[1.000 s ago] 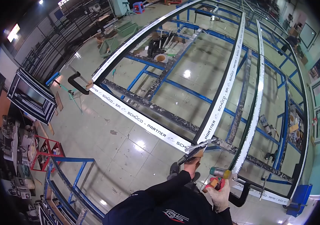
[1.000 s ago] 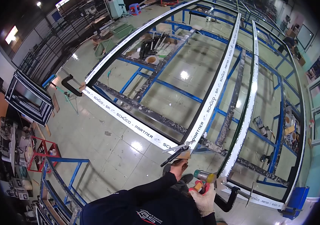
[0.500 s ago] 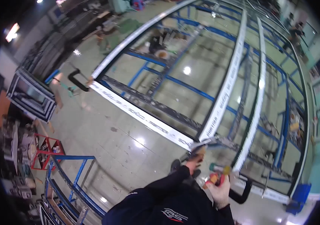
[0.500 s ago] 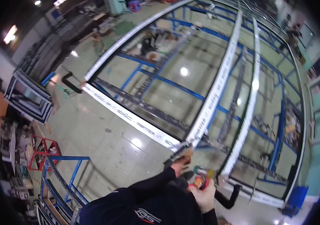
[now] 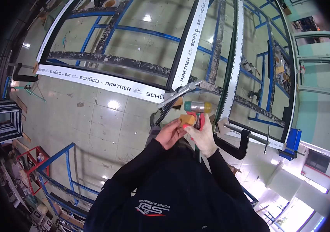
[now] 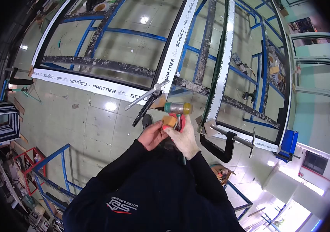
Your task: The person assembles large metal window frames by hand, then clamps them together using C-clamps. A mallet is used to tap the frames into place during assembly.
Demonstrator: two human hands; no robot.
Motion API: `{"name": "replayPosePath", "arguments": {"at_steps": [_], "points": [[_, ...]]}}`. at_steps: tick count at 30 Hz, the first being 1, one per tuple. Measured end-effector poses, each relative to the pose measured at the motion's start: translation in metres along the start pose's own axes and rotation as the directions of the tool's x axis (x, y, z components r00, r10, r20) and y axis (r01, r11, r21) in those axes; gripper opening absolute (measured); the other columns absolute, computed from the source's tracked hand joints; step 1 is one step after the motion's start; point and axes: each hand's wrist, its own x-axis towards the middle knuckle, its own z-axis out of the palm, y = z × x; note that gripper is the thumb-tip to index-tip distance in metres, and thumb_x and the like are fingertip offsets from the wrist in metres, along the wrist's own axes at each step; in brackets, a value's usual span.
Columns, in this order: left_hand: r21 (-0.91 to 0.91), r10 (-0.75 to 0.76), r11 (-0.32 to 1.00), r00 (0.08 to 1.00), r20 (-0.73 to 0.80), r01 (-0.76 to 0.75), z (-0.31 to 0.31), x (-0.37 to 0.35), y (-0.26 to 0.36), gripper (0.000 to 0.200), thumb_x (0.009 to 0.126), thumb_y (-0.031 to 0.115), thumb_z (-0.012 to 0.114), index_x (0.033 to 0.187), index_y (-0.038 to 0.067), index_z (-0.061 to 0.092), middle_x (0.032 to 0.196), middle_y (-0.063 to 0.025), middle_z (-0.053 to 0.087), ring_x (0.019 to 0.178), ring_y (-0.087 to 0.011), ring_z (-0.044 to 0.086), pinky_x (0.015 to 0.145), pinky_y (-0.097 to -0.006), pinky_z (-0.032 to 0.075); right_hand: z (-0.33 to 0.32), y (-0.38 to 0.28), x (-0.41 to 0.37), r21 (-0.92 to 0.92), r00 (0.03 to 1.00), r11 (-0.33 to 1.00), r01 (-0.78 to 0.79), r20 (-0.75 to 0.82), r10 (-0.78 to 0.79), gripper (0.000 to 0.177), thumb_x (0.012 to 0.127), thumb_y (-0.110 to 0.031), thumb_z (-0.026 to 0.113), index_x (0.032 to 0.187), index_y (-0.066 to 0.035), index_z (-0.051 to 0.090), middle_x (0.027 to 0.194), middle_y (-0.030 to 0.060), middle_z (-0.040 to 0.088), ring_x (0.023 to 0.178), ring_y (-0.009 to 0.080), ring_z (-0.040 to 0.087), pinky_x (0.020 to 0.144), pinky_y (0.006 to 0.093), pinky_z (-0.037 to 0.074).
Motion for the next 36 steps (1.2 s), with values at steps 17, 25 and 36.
{"name": "replayPosePath", "arguments": {"at_steps": [17, 25, 36], "points": [[-0.397, 0.057, 0.916, 0.998, -0.021, -0.061, -0.024, 0.038, -0.005, 0.020, 0.100, 0.022, 0.063, 0.089, 0.005, 0.063, 0.096, -0.0083, 0.067, 0.097, -0.0212, 0.065, 0.103, -0.0417, 0.052, 0.009, -0.011, -0.004, -0.324, 0.970, 0.945, -0.041, -0.240, -0.040, 0.022, 0.100, -0.015, 0.061, 0.117, -0.001, 0.059, 0.082, 0.0056, 0.063, 0.065, 0.0070, 0.057, 0.056, 0.0259, 0.048], [-0.461, 0.136, 0.884, 0.986, 0.099, -0.075, -0.034, 0.046, -0.011, 0.029, 0.105, 0.016, 0.053, 0.128, -0.001, 0.055, 0.119, -0.0114, 0.065, 0.106, -0.0220, 0.065, 0.103, -0.0383, 0.052, 0.013, -0.022, -0.014, -0.574, 0.988, 0.817, 0.057, -0.086, -0.130, 0.020, 0.102, -0.011, 0.054, 0.116, 0.003, 0.057, 0.088, 0.0116, 0.065, 0.080, 0.0173, 0.063, 0.073, 0.0325, 0.051], [-0.452, 0.131, 0.887, 0.990, 0.057, -0.091, -0.023, 0.043, -0.002, 0.031, 0.104, 0.014, 0.053, 0.133, 0.001, 0.051, 0.129, -0.0126, 0.060, 0.115, -0.0235, 0.063, 0.103, -0.0391, 0.053, 0.014, -0.027, -0.006, -0.592, 0.993, 0.806, 0.002, -0.096, -0.073, 0.022, 0.103, -0.011, 0.050, 0.119, 0.002, 0.056, 0.089, 0.0095, 0.065, 0.079, 0.0138, 0.062, 0.071, 0.0301, 0.051]]}}
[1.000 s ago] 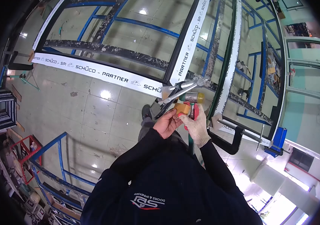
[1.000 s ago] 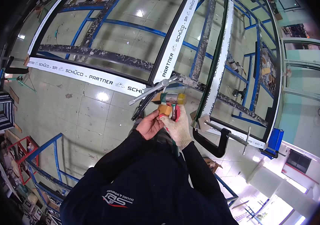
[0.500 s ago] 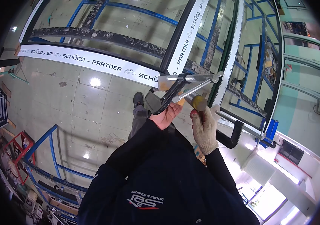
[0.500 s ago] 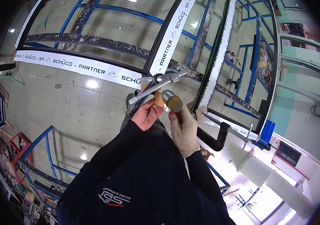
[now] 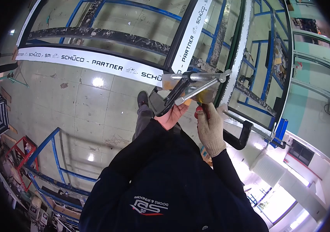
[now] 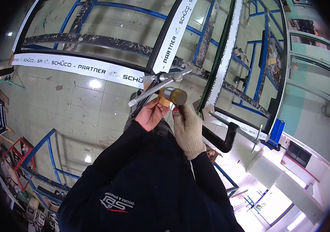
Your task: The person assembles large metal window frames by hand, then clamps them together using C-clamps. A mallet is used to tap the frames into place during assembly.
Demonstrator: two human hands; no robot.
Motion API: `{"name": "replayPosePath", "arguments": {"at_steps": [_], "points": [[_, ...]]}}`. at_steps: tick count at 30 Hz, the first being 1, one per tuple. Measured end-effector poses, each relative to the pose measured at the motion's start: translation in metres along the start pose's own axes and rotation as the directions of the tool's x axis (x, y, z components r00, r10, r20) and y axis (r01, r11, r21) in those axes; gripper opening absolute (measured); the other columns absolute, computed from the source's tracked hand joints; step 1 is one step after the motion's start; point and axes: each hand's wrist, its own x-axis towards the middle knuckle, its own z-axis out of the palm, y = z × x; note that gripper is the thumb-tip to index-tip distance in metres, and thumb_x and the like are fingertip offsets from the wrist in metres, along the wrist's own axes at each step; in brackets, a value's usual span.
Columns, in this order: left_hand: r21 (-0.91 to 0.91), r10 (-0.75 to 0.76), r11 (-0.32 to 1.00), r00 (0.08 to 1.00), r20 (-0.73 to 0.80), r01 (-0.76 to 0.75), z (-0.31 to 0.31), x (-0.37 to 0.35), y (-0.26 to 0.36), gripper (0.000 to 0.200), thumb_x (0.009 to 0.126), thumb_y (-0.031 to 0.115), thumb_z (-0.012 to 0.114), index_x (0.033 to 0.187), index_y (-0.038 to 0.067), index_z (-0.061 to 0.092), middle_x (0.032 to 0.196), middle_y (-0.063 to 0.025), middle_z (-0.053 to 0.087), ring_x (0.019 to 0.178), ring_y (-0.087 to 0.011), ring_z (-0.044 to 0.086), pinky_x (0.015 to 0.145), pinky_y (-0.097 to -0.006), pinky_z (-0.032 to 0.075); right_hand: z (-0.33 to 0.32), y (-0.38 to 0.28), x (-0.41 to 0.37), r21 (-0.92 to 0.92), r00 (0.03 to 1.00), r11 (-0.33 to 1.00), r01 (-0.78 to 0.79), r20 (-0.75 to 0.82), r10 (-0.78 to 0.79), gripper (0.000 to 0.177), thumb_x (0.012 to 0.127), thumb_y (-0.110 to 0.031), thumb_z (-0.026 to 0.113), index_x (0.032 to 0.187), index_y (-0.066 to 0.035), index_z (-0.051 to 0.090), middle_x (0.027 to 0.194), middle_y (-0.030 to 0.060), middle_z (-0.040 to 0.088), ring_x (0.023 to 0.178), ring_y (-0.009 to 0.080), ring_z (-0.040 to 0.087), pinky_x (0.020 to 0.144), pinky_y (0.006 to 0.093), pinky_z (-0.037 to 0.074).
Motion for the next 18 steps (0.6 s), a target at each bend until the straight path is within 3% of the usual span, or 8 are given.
{"name": "replayPosePath", "arguments": {"at_steps": [5, 8, 11, 12, 13, 15, 18], "points": [[-0.012, -0.024, 1.000, 0.999, 0.030, 0.024, -0.005, 0.003, 0.001, 0.031, 0.105, 0.014, 0.053, 0.132, 0.001, 0.051, 0.128, -0.0126, 0.061, 0.113, -0.0238, 0.064, 0.103, -0.0404, 0.053, -0.001, 0.007, 0.003, -0.033, 0.999, 0.998, 0.048, -0.017, -0.048, 0.022, 0.102, -0.011, 0.052, 0.120, 0.001, 0.056, 0.087, 0.0088, 0.063, 0.074, 0.0142, 0.059, 0.067, 0.0312, 0.049], [-0.013, -0.021, 1.000, 0.999, 0.046, 0.021, -0.009, 0.003, 0.003, 0.031, 0.105, 0.016, 0.053, 0.132, 0.001, 0.051, 0.128, -0.0131, 0.061, 0.112, -0.0239, 0.064, 0.102, -0.0404, 0.053, -0.007, -0.016, -0.005, 0.024, 0.993, 1.000, -0.017, -0.115, 0.019, 0.019, 0.097, -0.007, 0.056, 0.115, 0.000, 0.059, 0.085, 0.0204, 0.064, 0.080, 0.0384, 0.066, 0.072, 0.0400, 0.051], [0.006, -0.004, 1.000, 0.999, 0.032, 0.004, -0.006, 0.001, 0.002, 0.032, 0.105, 0.017, 0.052, 0.131, 0.000, 0.051, 0.127, -0.0142, 0.061, 0.109, -0.0235, 0.064, 0.102, -0.0398, 0.053, -0.002, -0.015, -0.003, -0.107, 0.986, 0.992, 0.065, -0.149, -0.081, 0.020, 0.097, -0.007, 0.056, 0.115, -0.001, 0.058, 0.085, 0.0216, 0.064, 0.080, 0.0400, 0.066, 0.071, 0.0422, 0.051], [0.004, -0.002, 1.000, 1.000, 0.021, 0.002, -0.012, 0.004, 0.001, 0.032, 0.105, 0.017, 0.052, 0.131, -0.001, 0.051, 0.126, -0.0145, 0.061, 0.108, -0.0232, 0.064, 0.102, -0.0396, 0.053, 0.002, -0.005, 0.005, -0.196, 0.997, 0.979, 0.056, -0.042, -0.066, 0.020, 0.097, -0.007, 0.056, 0.116, -0.001, 0.058, 0.087, 0.0231, 0.064, 0.082, 0.0422, 0.066, 0.071, 0.0445, 0.051], [0.002, -0.002, 1.000, 1.000, 0.011, 0.002, -0.016, 0.005, 0.000, 0.032, 0.105, 0.017, 0.051, 0.130, -0.001, 0.051, 0.125, -0.0148, 0.061, 0.106, -0.0229, 0.064, 0.102, -0.0394, 0.053, 0.003, -0.003, 0.007, -0.137, 0.997, 0.989, 0.057, -0.051, -0.065, 0.020, 0.097, -0.008, 0.056, 0.116, -0.001, 0.058, 0.089, 0.0258, 0.064, 0.085, 0.0452, 0.065, 0.072, 0.0451, 0.051], [-0.038, -0.026, 0.999, 1.000, -0.004, 0.026, -0.010, 0.005, 0.003, 0.029, 0.105, 0.015, 0.049, 0.128, -0.003, 0.051, 0.120, -0.0152, 0.062, 0.100, -0.0219, 0.064, 0.101, -0.0390, 0.053, -0.001, -0.005, 0.009, -0.012, 0.998, 0.999, -0.051, -0.041, 0.050, 0.019, 0.098, -0.008, 0.056, 0.115, 0.001, 0.058, 0.089, 0.0218, 0.067, 0.085, 0.0381, 0.069, 0.073, 0.0429, 0.052], [-0.020, -0.056, 0.998, 0.996, -0.071, 0.055, -0.008, -0.001, 0.002, 0.029, 0.105, 0.016, 0.048, 0.126, -0.004, 0.050, 0.115, -0.0158, 0.063, 0.098, -0.0225, 0.064, 0.098, -0.0378, 0.053, -0.008, 0.001, -0.001, 0.204, 0.985, 0.966, -0.160, -0.026, 0.169, 0.037, 0.091, -0.012, 0.071, 0.122, 0.003, 0.055, 0.097, 0.0159, 0.069, 0.092, 0.0270, 0.070, 0.081, 0.0398, 0.054]]}}
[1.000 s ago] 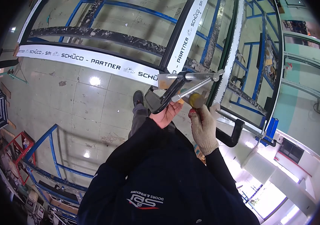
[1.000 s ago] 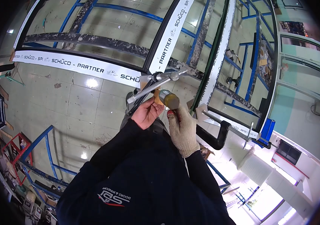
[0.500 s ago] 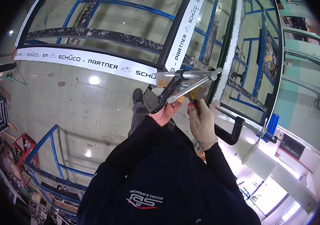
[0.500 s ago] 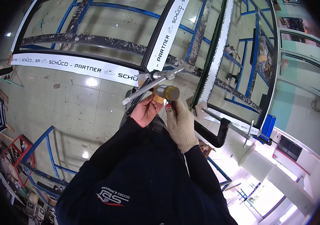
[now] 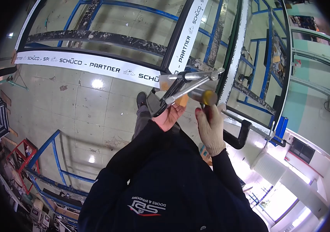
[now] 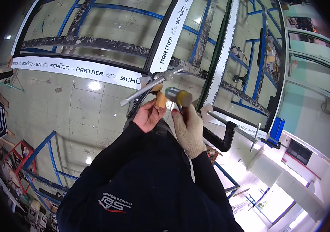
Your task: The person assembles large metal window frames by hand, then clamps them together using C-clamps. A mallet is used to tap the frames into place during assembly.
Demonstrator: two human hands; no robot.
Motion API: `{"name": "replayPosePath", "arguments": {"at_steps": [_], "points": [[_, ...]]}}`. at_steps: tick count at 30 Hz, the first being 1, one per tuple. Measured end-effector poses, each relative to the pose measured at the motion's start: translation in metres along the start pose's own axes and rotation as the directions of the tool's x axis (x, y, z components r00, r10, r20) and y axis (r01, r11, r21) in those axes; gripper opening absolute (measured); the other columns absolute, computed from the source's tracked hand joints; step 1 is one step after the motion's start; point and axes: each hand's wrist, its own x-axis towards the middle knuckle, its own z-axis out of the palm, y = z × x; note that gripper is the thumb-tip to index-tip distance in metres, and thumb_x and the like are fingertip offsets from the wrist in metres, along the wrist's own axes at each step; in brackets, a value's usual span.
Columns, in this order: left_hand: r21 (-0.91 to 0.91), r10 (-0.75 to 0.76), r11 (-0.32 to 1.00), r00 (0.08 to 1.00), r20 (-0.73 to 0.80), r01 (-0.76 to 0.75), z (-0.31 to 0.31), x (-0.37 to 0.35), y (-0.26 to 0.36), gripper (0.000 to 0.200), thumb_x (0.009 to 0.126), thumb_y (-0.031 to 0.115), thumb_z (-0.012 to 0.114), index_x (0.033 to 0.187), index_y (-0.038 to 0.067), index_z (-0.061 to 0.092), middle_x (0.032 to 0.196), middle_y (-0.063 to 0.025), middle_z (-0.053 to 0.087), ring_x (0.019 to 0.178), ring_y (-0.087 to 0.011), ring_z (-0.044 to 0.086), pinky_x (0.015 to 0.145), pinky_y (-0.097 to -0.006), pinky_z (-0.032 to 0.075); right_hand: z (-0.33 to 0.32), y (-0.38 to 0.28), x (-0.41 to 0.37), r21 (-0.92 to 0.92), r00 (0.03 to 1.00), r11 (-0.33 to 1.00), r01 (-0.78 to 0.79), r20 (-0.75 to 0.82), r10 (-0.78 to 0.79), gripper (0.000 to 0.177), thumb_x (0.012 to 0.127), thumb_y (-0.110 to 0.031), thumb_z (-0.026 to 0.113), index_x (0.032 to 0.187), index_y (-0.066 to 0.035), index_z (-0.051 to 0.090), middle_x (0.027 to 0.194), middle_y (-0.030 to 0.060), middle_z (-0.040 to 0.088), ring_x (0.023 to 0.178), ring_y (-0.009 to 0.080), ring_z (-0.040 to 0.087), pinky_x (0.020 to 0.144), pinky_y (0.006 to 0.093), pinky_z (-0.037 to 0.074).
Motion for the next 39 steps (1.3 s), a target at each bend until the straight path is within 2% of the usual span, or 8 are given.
{"name": "replayPosePath", "arguments": {"at_steps": [4, 8, 11, 15, 24, 27, 31, 39], "points": [[0.118, -0.343, 0.935, 0.938, 0.047, 0.336, 0.000, -0.022, -0.014, 0.040, 0.106, 0.026, 0.044, 0.133, -0.003, 0.049, 0.118, -0.0134, 0.064, 0.103, -0.0247, 0.065, 0.100, -0.0399, 0.051, 0.001, 0.032, -0.005, 0.070, 0.960, 0.958, 0.279, -0.042, -0.277, 0.090, 0.064, -0.020, 0.097, 0.135, 0.001, 0.046, 0.118, 0.0134, 0.066, 0.109, 0.0213, 0.066, 0.095, 0.0351, 0.053], [0.305, -0.421, 0.849, 0.901, -0.107, 0.432, 0.048, -0.043, -0.028, 0.043, 0.106, 0.031, 0.046, 0.137, 0.002, 0.050, 0.121, -0.0075, 0.064, 0.105, -0.0241, 0.064, 0.100, -0.0402, 0.048, 0.001, 0.042, -0.014, 0.070, 0.980, 0.978, 0.198, 0.013, -0.199, 0.085, 0.066, -0.019, 0.097, 0.133, 0.001, 0.048, 0.119, 0.0114, 0.066, 0.111, 0.0176, 0.063, 0.093, 0.0326, 0.053], [0.583, -0.017, 0.777, 0.933, -0.360, 0.239, 0.015, -0.020, -0.026, 0.042, 0.104, 0.035, 0.053, 0.133, 0.004, 0.053, 0.121, -0.0067, 0.063, 0.108, -0.0211, 0.062, 0.098, -0.0373, 0.047, -0.001, 0.046, -0.017, 0.191, 0.984, 0.966, 0.175, -0.056, -0.168, 0.078, 0.069, -0.017, 0.096, 0.130, 0.001, 0.051, 0.117, 0.0111, 0.067, 0.107, 0.0141, 0.061, 0.091, 0.0308, 0.052], [0.666, 0.475, 0.712, 0.851, -0.224, -0.222, 0.016, 0.008, -0.005, 0.032, 0.095, 0.023, 0.071, 0.122, 0.010, 0.061, 0.115, -0.0026, 0.065, 0.113, -0.0143, 0.059, 0.100, -0.0380, 0.044, -0.012, 0.050, -0.023, 0.194, 0.977, 0.960, 0.200, -0.116, -0.180, 0.075, 0.070, -0.019, 0.095, 0.128, 0.003, 0.053, 0.116, 0.0116, 0.067, 0.106, 0.0129, 0.061, 0.092, 0.0303, 0.052], [0.703, 0.499, 0.672, 0.843, -0.199, -0.232, 0.004, 0.032, 0.003, 0.027, 0.091, 0.013, 0.074, 0.115, 0.015, 0.062, 0.111, 0.0028, 0.067, 0.106, -0.0126, 0.062, 0.099, -0.0378, 0.046, -0.015, 0.073, -0.050, 0.114, 0.988, 0.987, 0.112, -0.122, -0.098, 0.072, 0.072, -0.026, 0.093, 0.126, 0.000, 0.053, 0.107, 0.0123, 0.070, 0.097, 0.0179, 0.068, 0.086, 0.0316, 0.054], [0.710, 0.525, 0.661, 0.826, -0.207, -0.242, 0.003, 0.026, 0.001, 0.026, 0.090, 0.012, 0.074, 0.112, 0.016, 0.060, 0.109, 0.0028, 0.067, 0.105, -0.0132, 0.063, 0.099, -0.0391, 0.046, -0.020, 0.087, -0.060, -0.193, 0.987, 0.970, -0.151, 0.021, 0.158, 0.064, 0.075, -0.034, 0.089, 0.117, -0.003, 0.054, 0.093, 0.0157, 0.071, 0.088, 0.0305, 0.073, 0.078, 0.0365, 0.056], [0.704, 0.525, 0.667, 0.825, -0.210, -0.244, -0.013, 0.024, 0.006, 0.025, 0.091, 0.014, 0.074, 0.111, 0.016, 0.060, 0.106, 0.0019, 0.064, 0.107, -0.0133, 0.061, 0.098, -0.0389, 0.047, -0.019, 0.165, -0.076, -0.440, 0.996, 0.896, -0.063, 0.027, 0.084, 0.062, 0.075, -0.041, 0.084, 0.116, -0.006, 0.053, 0.092, 0.0200, 0.071, 0.092, 0.0438, 0.068, 0.077, 0.0477, 0.055], [0.724, 0.545, 0.643, 0.814, -0.202, -0.251, -0.008, 0.038, 0.006, 0.031, 0.091, 0.023, 0.075, 0.117, 0.011, 0.062, 0.107, 0.0006, 0.063, 0.107, -0.0153, 0.061, 0.101, -0.0375, 0.048, -0.025, 0.326, -0.155, -0.306, 0.857, 0.801, -0.515, -0.172, 0.486, 0.056, 0.072, -0.038, 0.083, 0.111, -0.003, 0.062, 0.100, 0.0230, 0.072, 0.100, 0.0410, 0.069, 0.083, 0.0458, 0.054]]}}
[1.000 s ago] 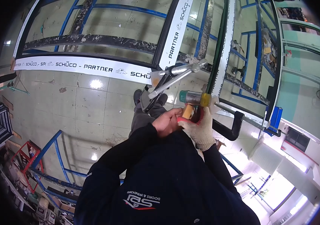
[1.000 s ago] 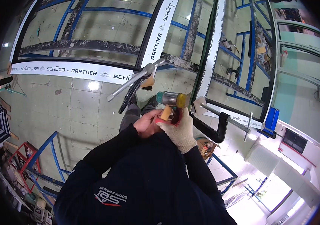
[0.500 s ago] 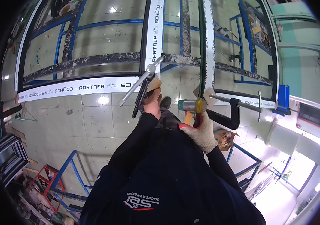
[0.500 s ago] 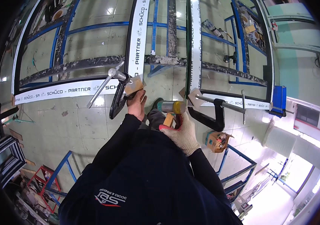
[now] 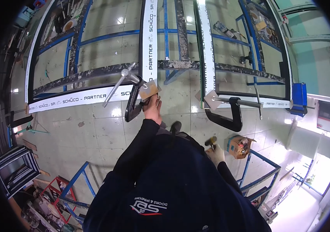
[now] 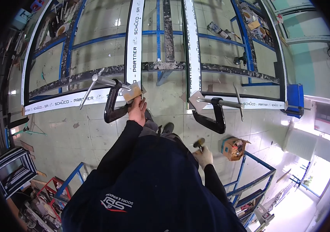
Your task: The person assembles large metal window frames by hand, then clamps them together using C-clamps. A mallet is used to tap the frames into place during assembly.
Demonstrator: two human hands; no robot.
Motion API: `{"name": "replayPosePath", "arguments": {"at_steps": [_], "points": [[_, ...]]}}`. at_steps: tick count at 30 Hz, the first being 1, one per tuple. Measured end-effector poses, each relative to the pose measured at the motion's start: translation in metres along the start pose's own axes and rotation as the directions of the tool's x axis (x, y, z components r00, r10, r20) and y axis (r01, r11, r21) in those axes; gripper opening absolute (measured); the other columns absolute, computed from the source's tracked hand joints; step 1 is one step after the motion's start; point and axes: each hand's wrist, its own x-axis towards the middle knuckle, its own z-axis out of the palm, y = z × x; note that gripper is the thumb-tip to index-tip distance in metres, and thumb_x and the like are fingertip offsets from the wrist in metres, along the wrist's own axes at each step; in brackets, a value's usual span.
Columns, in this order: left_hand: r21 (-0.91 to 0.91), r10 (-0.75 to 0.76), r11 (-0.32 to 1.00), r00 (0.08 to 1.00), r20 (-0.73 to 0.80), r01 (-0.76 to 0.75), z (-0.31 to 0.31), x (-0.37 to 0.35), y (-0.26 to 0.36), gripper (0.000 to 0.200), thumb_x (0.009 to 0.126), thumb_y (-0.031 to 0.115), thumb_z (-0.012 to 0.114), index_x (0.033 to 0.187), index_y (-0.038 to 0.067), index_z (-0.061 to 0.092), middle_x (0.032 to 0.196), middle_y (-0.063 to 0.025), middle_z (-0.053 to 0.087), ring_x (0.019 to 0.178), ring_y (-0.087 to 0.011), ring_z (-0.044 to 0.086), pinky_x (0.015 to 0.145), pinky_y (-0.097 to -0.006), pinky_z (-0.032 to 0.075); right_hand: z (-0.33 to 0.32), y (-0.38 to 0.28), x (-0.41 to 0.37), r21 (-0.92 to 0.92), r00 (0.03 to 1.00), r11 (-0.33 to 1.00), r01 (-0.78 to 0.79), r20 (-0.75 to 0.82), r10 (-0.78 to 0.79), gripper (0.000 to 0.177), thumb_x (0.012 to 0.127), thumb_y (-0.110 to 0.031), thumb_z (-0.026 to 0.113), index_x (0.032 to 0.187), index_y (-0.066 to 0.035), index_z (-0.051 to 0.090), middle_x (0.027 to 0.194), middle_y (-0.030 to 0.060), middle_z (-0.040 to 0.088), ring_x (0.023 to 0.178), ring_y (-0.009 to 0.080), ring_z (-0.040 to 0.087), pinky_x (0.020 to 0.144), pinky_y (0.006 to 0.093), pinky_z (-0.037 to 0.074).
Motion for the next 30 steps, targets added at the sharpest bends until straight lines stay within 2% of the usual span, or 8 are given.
{"name": "replayPosePath", "arguments": {"at_steps": [6, 9, 12, 15, 18, 19, 23, 30], "points": [[-0.003, 0.008, 1.000, 1.000, 0.013, -0.008, 0.000, 0.002, 0.002, 0.040, 0.089, 0.019, 0.076, 0.123, 0.009, 0.057, 0.110, -0.0022, 0.064, 0.104, -0.0177, 0.064, 0.100, -0.0370, 0.049, 0.018, 0.105, -0.020, 0.150, 0.971, 0.961, -0.234, -0.009, 0.238, 0.055, 0.069, -0.038, 0.084, 0.102, 0.001, 0.064, 0.094, 0.0220, 0.072, 0.093, 0.0387, 0.071, 0.082, 0.0431, 0.055], [0.377, 0.153, 0.916, 0.988, -0.010, -0.138, 0.004, -0.019, -0.002, 0.050, 0.087, 0.015, 0.075, 0.129, 0.004, 0.049, 0.112, -0.0062, 0.064, 0.104, -0.0214, 0.064, 0.097, -0.0376, 0.050, 0.041, 0.148, -0.014, 0.185, 0.960, 0.947, -0.261, -0.055, 0.276, 0.055, 0.070, -0.039, 0.083, 0.102, 0.001, 0.064, 0.092, 0.0210, 0.072, 0.092, 0.0379, 0.071, 0.082, 0.0439, 0.055], [0.853, 0.537, 0.192, 0.780, 0.322, -0.485, -0.004, -0.058, -0.013, 0.064, 0.080, 0.011, 0.074, 0.135, -0.002, 0.044, 0.144, -0.0208, 0.048, 0.124, -0.0308, 0.055, 0.103, -0.0468, 0.045, 0.058, 0.172, 0.004, 0.215, 0.956, 0.946, -0.241, -0.113, 0.269, 0.051, 0.074, -0.040, 0.080, 0.101, 0.001, 0.065, 0.092, 0.0210, 0.072, 0.092, 0.0389, 0.071, 0.082, 0.0453, 0.054], [0.627, 0.396, -0.494, 0.486, 0.779, -0.602, 0.005, -0.092, 0.012, 0.067, 0.077, 0.013, 0.076, 0.136, 0.001, 0.045, 0.152, -0.0188, 0.040, 0.133, -0.0361, 0.046, 0.109, -0.0482, 0.038, 0.056, 0.175, 0.014, 0.279, 0.960, 0.938, -0.207, -0.126, 0.249, 0.046, 0.079, -0.037, 0.077, 0.102, 0.002, 0.065, 0.094, 0.0219, 0.072, 0.093, 0.0409, 0.070, 0.082, 0.0464, 0.054], [0.618, 0.241, -0.592, 0.618, 0.748, -0.517, 0.000, -0.086, 0.026, 0.069, 0.075, 0.016, 0.077, 0.136, 0.004, 0.046, 0.153, -0.0135, 0.041, 0.139, -0.0364, 0.040, 0.112, -0.0478, 0.034, 0.041, 0.179, 0.029, 0.201, 0.983, 0.976, -0.085, -0.143, 0.115, 0.045, 0.081, -0.036, 0.075, 0.104, 0.002, 0.066, 0.094, 0.0224, 0.072, 0.096, 0.0421, 0.069, 0.084, 0.0478, 0.053], [0.604, 0.223, -0.611, 0.621, 0.752, -0.512, -0.001, -0.084, 0.030, 0.069, 0.076, 0.017, 0.077, 0.137, 0.005, 0.047, 0.153, -0.0116, 0.042, 0.138, -0.0339, 0.041, 0.109, -0.0472, 0.037, 0.048, 0.193, 0.041, 0.179, 0.977, 0.984, 0.021, -0.211, 0.018, 0.044, 0.080, -0.033, 0.079, 0.101, 0.002, 0.065, 0.088, 0.0201, 0.072, 0.083, 0.0369, 0.072, 0.073, 0.0456, 0.056], [0.570, 0.207, -0.670, 0.618, 0.758, -0.475, 0.009, -0.084, 0.035, 0.067, 0.076, 0.018, 0.078, 0.135, 0.007, 0.047, 0.153, -0.0112, 0.042, 0.137, -0.0326, 0.042, 0.109, -0.0486, 0.038, -0.016, 0.138, 0.015, 0.368, 0.987, 0.927, -0.075, -0.104, 0.121, 0.044, 0.072, -0.024, 0.089, 0.096, -0.001, 0.061, 0.074, 0.0110, 0.068, 0.053, 0.0183, 0.063, 0.045, 0.0341, 0.050], [0.450, 0.100, -0.766, 0.605, 0.790, -0.460, 0.004, -0.084, 0.044, 0.063, 0.077, 0.017, 0.077, 0.132, 0.008, 0.049, 0.150, -0.0074, 0.045, 0.134, -0.0306, 0.045, 0.106, -0.0473, 0.040, -0.012, 0.172, 0.022, 0.460, 0.984, 0.878, -0.130, -0.048, 0.171, 0.046, 0.072, -0.022, 0.089, 0.099, 0.000, 0.059, 0.070, 0.0090, 0.066, 0.052, 0.0165, 0.062, 0.044, 0.0334, 0.051]]}}
